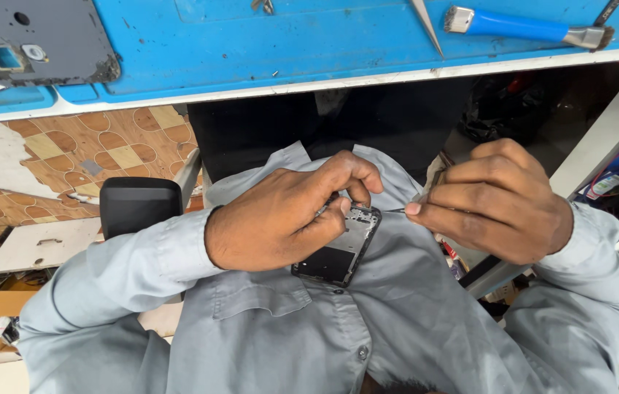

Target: The person holds a disassembled phone chassis and applies adhesive from a small bottle to the interior frame using a metal spatula. They spread the adhesive along the edges of the chassis while seated at a repair bench.

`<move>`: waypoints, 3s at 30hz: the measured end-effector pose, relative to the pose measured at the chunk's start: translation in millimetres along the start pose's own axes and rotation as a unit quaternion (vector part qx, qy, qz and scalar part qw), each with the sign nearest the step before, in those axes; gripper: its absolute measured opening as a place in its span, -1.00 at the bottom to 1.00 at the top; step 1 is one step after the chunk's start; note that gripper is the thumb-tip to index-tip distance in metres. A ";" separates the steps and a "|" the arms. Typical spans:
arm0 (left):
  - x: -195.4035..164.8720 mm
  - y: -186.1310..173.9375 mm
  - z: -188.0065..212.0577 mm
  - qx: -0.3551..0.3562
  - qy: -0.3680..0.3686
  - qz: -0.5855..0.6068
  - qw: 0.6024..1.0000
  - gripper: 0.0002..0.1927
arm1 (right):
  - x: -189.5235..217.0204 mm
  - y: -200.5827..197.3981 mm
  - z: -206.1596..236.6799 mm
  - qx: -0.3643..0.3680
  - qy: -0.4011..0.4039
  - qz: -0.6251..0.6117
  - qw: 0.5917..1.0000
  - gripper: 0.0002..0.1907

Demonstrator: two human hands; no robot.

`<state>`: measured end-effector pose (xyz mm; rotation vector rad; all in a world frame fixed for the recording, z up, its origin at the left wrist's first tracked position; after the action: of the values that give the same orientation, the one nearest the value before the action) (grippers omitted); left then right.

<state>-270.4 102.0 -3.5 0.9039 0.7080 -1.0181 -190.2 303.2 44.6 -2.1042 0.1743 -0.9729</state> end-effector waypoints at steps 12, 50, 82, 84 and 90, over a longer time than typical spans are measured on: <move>-1.3 -0.5 -1.8 0.010 -0.008 -0.002 1.000 -0.64 | -1.9 -0.5 -4.9 0.028 -0.011 -0.014 0.999 -0.73; 3.6 3.9 -1.2 0.032 -0.016 0.080 0.996 -0.68 | -78.4 -58.1 7.4 -0.145 0.293 0.188 0.926 -0.89; 5.7 0.6 -0.4 0.024 0.039 0.082 0.996 -0.68 | 9.8 -10.0 -15.7 0.005 -0.043 -0.009 0.999 -0.78; 6.4 1.0 -0.9 0.027 0.030 0.083 0.996 -0.68 | 10.0 -9.3 -16.3 0.005 -0.048 -0.006 0.999 -0.78; 5.2 0.4 -0.2 0.027 0.031 0.085 0.996 -0.68 | 9.6 -8.2 -20.2 0.025 -0.061 0.006 0.998 -0.76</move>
<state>-268.1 100.3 -7.8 1.0283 0.6475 -0.8641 -199.1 292.5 63.8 -2.1078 0.0992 -0.8311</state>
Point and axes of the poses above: each hand's wrist, its own z-axis away from the middle knuckle, its own y-axis out of the palm, x = y × z, the point moved 5 cm from there along -z, towards the middle knuckle, and after that the axes turned 13 degrees about -y, right-handed, at the moved point
